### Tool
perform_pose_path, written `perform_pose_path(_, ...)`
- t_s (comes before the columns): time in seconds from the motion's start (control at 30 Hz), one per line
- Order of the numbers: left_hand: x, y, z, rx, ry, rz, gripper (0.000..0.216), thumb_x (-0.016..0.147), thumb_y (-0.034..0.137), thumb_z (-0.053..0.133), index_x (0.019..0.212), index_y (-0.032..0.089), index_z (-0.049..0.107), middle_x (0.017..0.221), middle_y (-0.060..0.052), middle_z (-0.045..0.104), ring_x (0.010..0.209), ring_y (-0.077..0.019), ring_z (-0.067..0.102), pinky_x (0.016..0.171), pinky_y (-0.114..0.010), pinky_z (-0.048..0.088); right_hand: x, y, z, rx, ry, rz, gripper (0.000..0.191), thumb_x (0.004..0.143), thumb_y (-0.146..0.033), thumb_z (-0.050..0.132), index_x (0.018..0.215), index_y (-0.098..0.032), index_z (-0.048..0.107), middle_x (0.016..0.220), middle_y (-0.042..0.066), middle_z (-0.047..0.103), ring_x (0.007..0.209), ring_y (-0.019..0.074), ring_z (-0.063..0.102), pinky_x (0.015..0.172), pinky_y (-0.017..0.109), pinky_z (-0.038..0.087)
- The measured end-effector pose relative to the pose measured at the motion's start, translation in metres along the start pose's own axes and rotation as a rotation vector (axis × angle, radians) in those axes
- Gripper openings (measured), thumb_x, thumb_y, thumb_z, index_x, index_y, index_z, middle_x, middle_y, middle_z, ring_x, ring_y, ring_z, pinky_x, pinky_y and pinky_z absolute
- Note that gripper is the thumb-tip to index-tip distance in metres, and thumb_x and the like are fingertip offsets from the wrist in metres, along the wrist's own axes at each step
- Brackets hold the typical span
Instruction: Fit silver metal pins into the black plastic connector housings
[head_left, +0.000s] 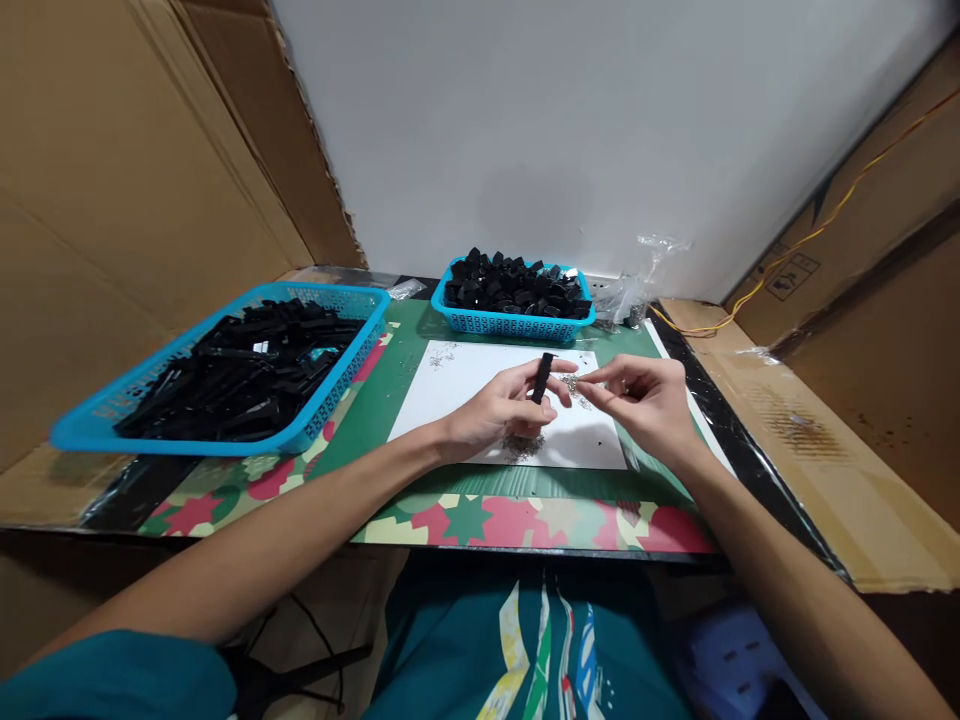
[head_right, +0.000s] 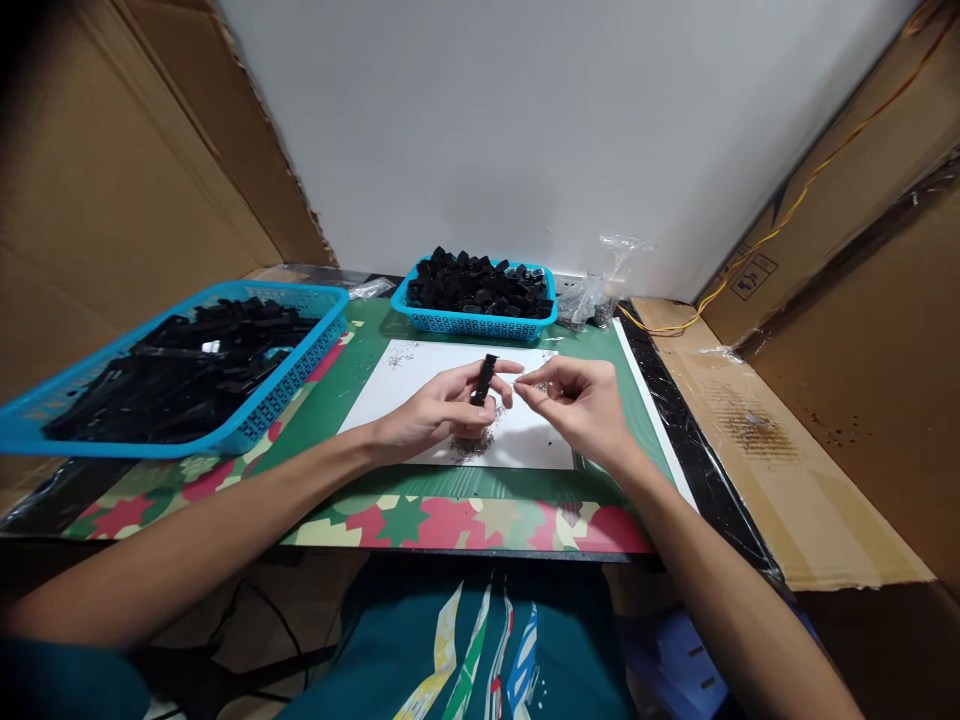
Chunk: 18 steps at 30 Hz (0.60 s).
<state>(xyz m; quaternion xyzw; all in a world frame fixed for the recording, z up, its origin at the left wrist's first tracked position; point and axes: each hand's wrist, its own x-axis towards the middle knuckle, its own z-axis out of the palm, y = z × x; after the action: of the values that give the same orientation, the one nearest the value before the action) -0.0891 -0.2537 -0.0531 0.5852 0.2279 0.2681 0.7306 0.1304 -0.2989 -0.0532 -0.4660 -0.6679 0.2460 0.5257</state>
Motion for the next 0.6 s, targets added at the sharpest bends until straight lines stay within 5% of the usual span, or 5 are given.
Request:
perform_pose_path(0.23,0.001,-0.001,-0.003,0.026,-0.026,0.057,0.044,0.099,0.040,0.068,0.131,0.010,0.063,0.084,-0.008,0.068,0.071,-0.0141,0.061,0.066,-0.027,0.047,0.008,0.015,-0.004,0.366,0.017,0.239,0.024,0.077,-0.042,0.089,0.078,-0.020,0.078,0.050,-0.009,0.034,0.048,0.0082,0.025,0.048,0.028,0.019)
perform_pose_path(0.43,0.005,-0.008,-0.005,0.047,0.115,0.103,0.076,0.098,0.053,0.066,0.155,0.018,0.030,0.079,-0.001,0.068,0.056,-0.0107,0.053,0.054,-0.023,0.038,0.011,0.015,-0.005,0.578,-0.070,0.477,0.027,0.072,-0.039,0.092,0.076,-0.017,0.076,0.049,-0.013,0.027,0.046,0.0048,0.015,0.046,0.026,0.010)
perform_pose_path(0.6,0.007,-0.013,-0.008,0.118,0.116,0.137,0.062,0.100,0.059,0.059,0.141,0.013,0.055,0.069,0.005,0.046,0.057,-0.0096,0.037,0.053,-0.024,0.026,0.011,0.014,-0.003,0.581,-0.050,0.528,0.032,0.067,-0.039,0.094,0.071,-0.016,0.071,0.048,-0.012,0.030,0.046,0.0040,0.016,0.046,0.026,0.010)
